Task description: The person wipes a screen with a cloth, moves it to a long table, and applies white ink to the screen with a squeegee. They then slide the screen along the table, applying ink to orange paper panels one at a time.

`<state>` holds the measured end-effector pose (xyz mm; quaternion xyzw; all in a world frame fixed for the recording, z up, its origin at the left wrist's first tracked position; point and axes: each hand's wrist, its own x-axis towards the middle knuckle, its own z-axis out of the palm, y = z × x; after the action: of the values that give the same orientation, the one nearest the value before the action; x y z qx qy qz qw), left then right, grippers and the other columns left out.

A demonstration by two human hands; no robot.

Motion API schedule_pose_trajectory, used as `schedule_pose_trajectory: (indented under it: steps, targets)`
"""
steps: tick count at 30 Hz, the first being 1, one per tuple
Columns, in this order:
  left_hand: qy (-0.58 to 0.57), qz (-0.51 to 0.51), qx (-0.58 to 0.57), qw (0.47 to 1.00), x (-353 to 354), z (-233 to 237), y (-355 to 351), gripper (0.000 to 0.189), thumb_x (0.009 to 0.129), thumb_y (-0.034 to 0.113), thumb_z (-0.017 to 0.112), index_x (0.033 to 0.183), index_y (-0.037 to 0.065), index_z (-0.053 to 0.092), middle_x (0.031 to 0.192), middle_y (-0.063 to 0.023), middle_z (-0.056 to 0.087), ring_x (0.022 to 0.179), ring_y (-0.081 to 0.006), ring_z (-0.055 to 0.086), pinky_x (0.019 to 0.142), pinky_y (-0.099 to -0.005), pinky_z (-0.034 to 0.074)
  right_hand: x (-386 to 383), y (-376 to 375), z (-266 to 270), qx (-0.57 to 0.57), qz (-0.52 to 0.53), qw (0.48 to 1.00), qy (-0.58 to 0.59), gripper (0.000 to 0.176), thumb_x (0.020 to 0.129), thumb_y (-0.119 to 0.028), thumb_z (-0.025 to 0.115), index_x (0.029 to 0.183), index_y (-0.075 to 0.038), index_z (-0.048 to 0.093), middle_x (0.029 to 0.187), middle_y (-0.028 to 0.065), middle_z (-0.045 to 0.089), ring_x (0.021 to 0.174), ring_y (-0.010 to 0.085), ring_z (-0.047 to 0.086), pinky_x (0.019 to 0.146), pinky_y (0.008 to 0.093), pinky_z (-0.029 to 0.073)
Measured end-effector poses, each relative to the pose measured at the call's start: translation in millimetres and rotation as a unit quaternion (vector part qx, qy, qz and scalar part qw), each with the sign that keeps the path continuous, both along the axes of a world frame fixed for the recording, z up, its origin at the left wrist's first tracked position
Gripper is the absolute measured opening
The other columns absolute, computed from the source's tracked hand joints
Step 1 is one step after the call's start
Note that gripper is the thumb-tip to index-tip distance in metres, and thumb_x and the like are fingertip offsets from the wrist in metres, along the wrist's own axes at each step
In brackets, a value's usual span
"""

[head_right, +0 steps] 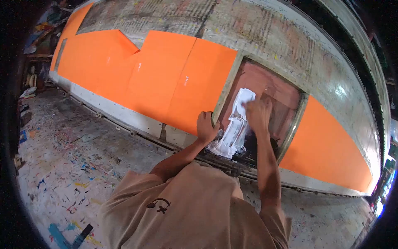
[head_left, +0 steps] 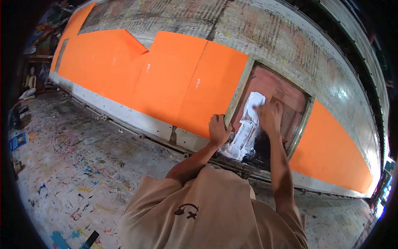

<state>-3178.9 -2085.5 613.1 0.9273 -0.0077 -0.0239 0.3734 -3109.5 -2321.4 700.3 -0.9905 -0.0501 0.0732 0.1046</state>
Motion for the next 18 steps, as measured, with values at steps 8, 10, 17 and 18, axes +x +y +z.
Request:
schedule_pose_trajectory:
  steps: [8,10,17,18]
  targets:
    - [0.039,-0.005,0.0,0.999,4,9,1,0.057,0.081,0.022,0.076,0.129,0.001,0.052,0.113,-0.0242,0.052,0.105,-0.0449,0.053,0.084,-0.0573,0.043,-42,37,-52,0.036,-0.07,0.988,-0.136,0.017,0.096,-0.02,0.065,0.094,-0.006,0.076,0.093,0.0111,0.07,0.095,0.0324,0.064,0.091,0.0524,0.045]
    - [0.044,0.005,-0.014,0.999,4,8,-1,0.054,0.078,0.02,0.077,0.124,0.001,0.055,0.11,-0.0238,0.053,0.106,-0.0442,0.053,0.085,-0.0566,0.043,-71,55,-28,0.078,-0.08,0.989,-0.099,0.016,0.093,-0.018,0.066,0.094,-0.005,0.076,0.092,0.0099,0.069,0.096,0.0318,0.064,0.097,0.0522,0.044]
    - [0.043,-0.004,0.002,0.999,1,14,-2,0.051,0.074,0.017,0.078,0.117,0.002,0.056,0.105,-0.0223,0.059,0.103,-0.0432,0.059,0.08,-0.0554,0.048,7,-8,3,0.177,-0.039,0.983,0.027,0.018,0.087,-0.013,0.065,0.1,-0.013,0.079,0.101,0.0118,0.075,0.098,0.031,0.071,0.084,0.0473,0.056]
    - [0.083,0.007,-0.018,0.996,0,26,-4,0.051,0.074,0.016,0.079,0.117,0.001,0.055,0.103,-0.0228,0.061,0.099,-0.0437,0.062,0.08,-0.055,0.049,8,-4,3,0.179,-0.037,0.983,0.022,0.018,0.087,-0.013,0.065,0.1,-0.013,0.079,0.101,0.0118,0.075,0.098,0.031,0.071,0.084,0.0473,0.056]
